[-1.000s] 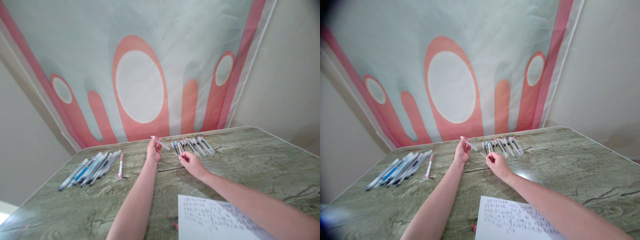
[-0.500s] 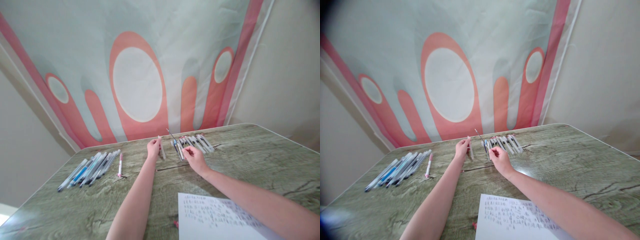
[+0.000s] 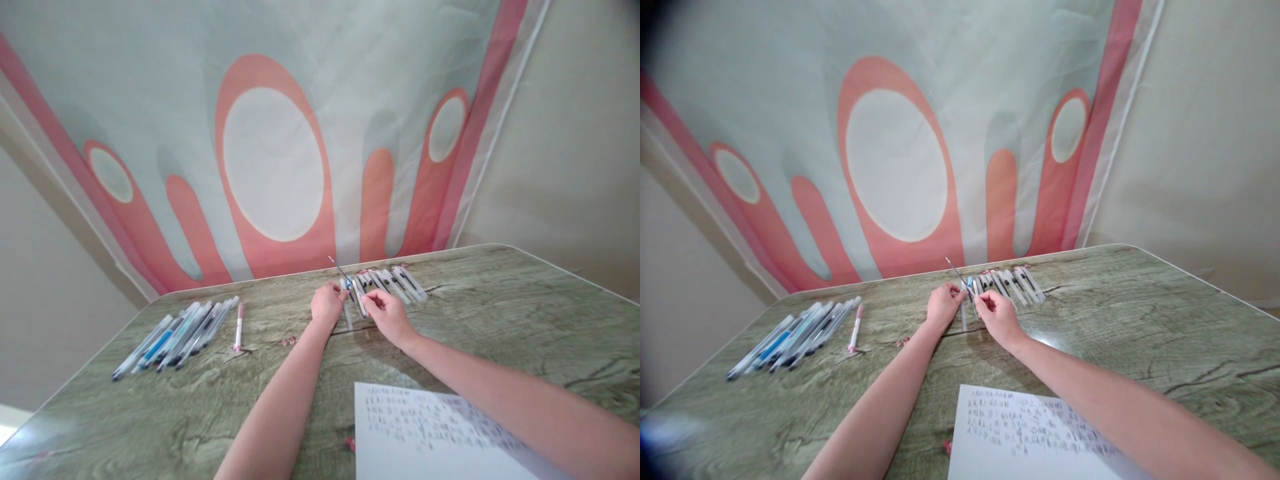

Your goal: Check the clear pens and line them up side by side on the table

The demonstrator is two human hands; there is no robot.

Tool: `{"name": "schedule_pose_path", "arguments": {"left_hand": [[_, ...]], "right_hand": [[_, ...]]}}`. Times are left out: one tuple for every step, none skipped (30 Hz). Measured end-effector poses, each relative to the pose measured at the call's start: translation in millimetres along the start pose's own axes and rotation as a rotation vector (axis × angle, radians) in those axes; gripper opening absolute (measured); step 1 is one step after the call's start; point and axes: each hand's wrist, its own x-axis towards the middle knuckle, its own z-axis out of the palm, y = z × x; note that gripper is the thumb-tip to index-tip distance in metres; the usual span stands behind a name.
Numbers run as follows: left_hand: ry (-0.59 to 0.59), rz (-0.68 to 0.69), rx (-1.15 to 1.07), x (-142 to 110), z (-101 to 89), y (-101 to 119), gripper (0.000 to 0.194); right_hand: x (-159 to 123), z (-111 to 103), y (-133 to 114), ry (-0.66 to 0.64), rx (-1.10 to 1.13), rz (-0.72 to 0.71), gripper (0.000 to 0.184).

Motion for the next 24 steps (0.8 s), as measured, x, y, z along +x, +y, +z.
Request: {"name": "schedule_pose_path", "arguments": {"left_hand": [[0.001, 0.012, -0.008, 0, 0.6, 0, 0.032], [0.003, 0.021, -0.017, -1, 1.2, -1, 0.031], [0.007, 0.027, -0.029, -1, 1.7, -2, 0.031], [0.014, 0.029, -0.046, 0, 2.1, -2, 0.03], [0.026, 0.031, -0.071, 0, 2.0, -3, 0.03], [0.041, 0.033, -0.108, 2, 1.5, -3, 0.029], [0.054, 0.035, -0.162, 3, 0.4, -3, 0.03], [0.055, 0.034, -0.236, 5, -1.3, -2, 0.031], [0.04, 0.031, -0.333, 7, -3.6, -1, 0.033], [0.008, 0.024, -0.448, 8, -6.3, 2, 0.035], [-0.035, 0.015, -0.574, 10, -9.1, 5, 0.038], [-0.08, 0.004, -0.7, 11, -11.9, 8, 0.04], [-0.116, -0.006, -0.814, 11, -14.2, 11, 0.041], [-0.136, -0.018, -0.907, 12, -15.9, 14, 0.041], [-0.147, -0.03, -0.976, 12, -17.0, 16, 0.041], [-0.154, -0.048, -1.024, 12, -17.4, 17, 0.04], [-0.154, -0.07, -1.057, 13, -17.4, 16, 0.039], [-0.142, -0.097, -1.079, 13, -17.0, 14, 0.038], [-0.12, -0.126, -1.082, 14, -16.5, 11, 0.037], [-0.095, -0.154, -1.053, 16, -16.1, 7, 0.035], [-0.075, -0.177, -0.995, 17, -15.9, 2, 0.034], [-0.067, -0.195, -0.919, 18, -15.9, -2, 0.032], [-0.077, -0.206, -0.839, 20, -16.1, -7, 0.03], [-0.099, -0.21, -0.767, 20, -16.2, -12, 0.027]], "right_hand": [[0, 0, 0, -0.002, -0.002, 0.002, 0.02], [0, 0, 0, -0.005, -0.005, 0.004, 0.021], [0, 0, 0, -0.007, -0.009, 0.005, 0.021], [0, 0, 0, -0.009, -0.014, 0.006, 0.022], [0, 0, 1, -0.009, -0.019, 0.006, 0.023], [1, 0, 1, -0.007, -0.025, 0.007, 0.023], [1, 0, 1, -0.003, -0.03, 0.008, 0.024], [1, 0, 2, 0.002, -0.032, 0.011, 0.024], [2, 0, 2, 0.007, -0.033, 0.014, 0.024], [2, 0, 3, 0.01, -0.031, 0.018, 0.024], [2, 0, 3, 0.009, -0.029, 0.024, 0.024], [3, 0, 4, 0.006, -0.029, 0.03, 0.023], [3, 0, 4, 0.001, -0.031, 0.037, 0.023], [3, 0, 5, -0.004, -0.036, 0.044, 0.022], [3, 0, 6, -0.007, -0.043, 0.05, 0.022], [3, 1, 6, -0.013, -0.05, 0.057, 0.022], [3, 1, 7, -0.023, -0.055, 0.06, 0.023], [3, 1, 8, -0.038, -0.056, 0.062, 0.023], [3, 1, 9, -0.052, -0.054, 0.062, 0.024], [2, 2, 9, -0.066, -0.049, 0.058, 0.023], [2, 2, 10, -0.078, -0.043, 0.051, 0.023], [2, 3, 11, -0.082, -0.039, 0.039, 0.023], [2, 3, 11, -0.079, -0.038, 0.025, 0.023], [2, 3, 12, -0.076, -0.04, 0.012, 0.024]]}}
